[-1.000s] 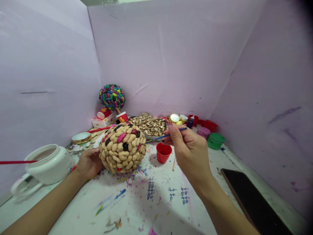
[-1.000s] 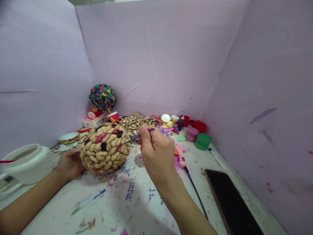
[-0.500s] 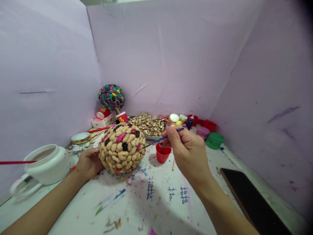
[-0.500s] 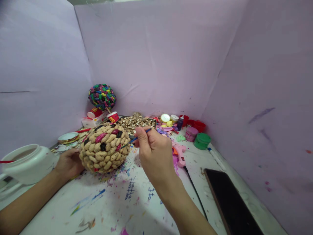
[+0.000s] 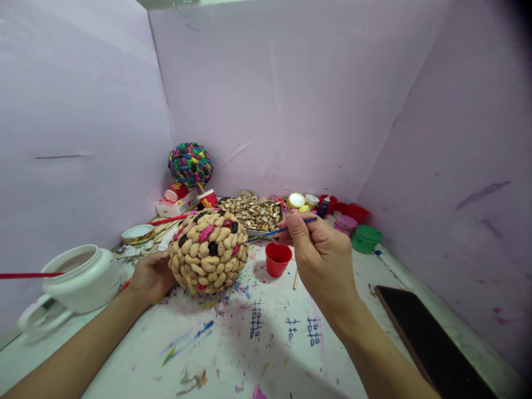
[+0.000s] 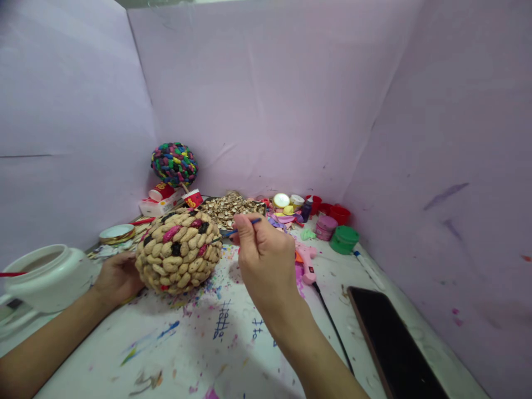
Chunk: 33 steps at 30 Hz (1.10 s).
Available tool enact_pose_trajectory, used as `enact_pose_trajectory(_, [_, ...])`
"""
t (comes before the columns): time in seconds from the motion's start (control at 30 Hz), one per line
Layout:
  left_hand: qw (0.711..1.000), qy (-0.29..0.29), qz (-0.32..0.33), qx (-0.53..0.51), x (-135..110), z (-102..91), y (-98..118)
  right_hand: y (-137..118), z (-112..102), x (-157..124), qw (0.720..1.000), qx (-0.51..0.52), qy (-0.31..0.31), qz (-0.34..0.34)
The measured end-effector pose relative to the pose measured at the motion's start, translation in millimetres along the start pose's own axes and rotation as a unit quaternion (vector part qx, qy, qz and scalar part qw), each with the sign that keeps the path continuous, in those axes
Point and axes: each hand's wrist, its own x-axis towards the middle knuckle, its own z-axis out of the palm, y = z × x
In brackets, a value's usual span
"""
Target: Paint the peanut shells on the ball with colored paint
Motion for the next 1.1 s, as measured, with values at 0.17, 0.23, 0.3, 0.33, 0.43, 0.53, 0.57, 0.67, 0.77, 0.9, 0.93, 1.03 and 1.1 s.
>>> enact_pose_trajectory(0.17, [1.000,-0.018,0.001,0.000,2,-3.1,0,-1,1,0,1.000,-0.003,-0.012,-0.015])
enact_pose_trajectory(0.23, [1.000,-0.028,0.002,0.000,3,-4.4,0,-1,1,0,1.000,-0.006,-0.017,-0.019])
enact_pose_trajectory(0.3, [0.999,-0.036,0.002,0.001,5,-5.7,0,0,1,0,1.000,-0.011,-0.017,-0.020])
enact_pose_trajectory(0.33, [0.999,-0.039,0.002,0.001,5,-6.4,0,0,1,0,1.000,-0.013,-0.014,-0.020])
enact_pose_trajectory(0.43, [0.999,-0.044,-0.001,0.002,7,-8.2,0,0,0,0,1.000,-0.015,-0.006,-0.013])
enact_pose_trajectory(0.53, [0.999,-0.047,-0.004,0.003,7,-8.9,0,0,0,-1,1.000,-0.002,-0.006,-0.010])
enact_pose_trajectory(0.57, [0.999,-0.047,-0.005,0.004,7,-8.9,0,0,0,-1,1.000,0.002,-0.006,-0.013])
enact_pose_trajectory(0.67, [0.999,-0.047,-0.008,0.008,7,-9.3,0,-1,1,-2,1.000,0.006,-0.012,-0.026])
enact_pose_trajectory(0.77, [0.999,-0.051,-0.010,0.011,8,-10.8,0,-1,2,-2,0.999,0.002,-0.022,-0.028])
enact_pose_trajectory(0.9, [0.998,-0.056,-0.008,0.013,9,-11.8,0,-2,2,-3,0.999,-0.006,-0.028,-0.031])
enact_pose_trajectory(0.93, [0.998,-0.056,-0.007,0.014,9,-11.5,0,-2,2,-3,0.999,-0.006,-0.028,-0.037])
enact_pose_trajectory(1.03, [0.998,-0.052,-0.005,0.018,8,-9.9,-1,-2,3,-3,0.998,-0.002,-0.032,-0.048])
enact_pose_trajectory(1.1, [0.999,-0.048,-0.004,0.020,7,-8.9,-1,0,3,-4,0.998,0.001,-0.031,-0.045])
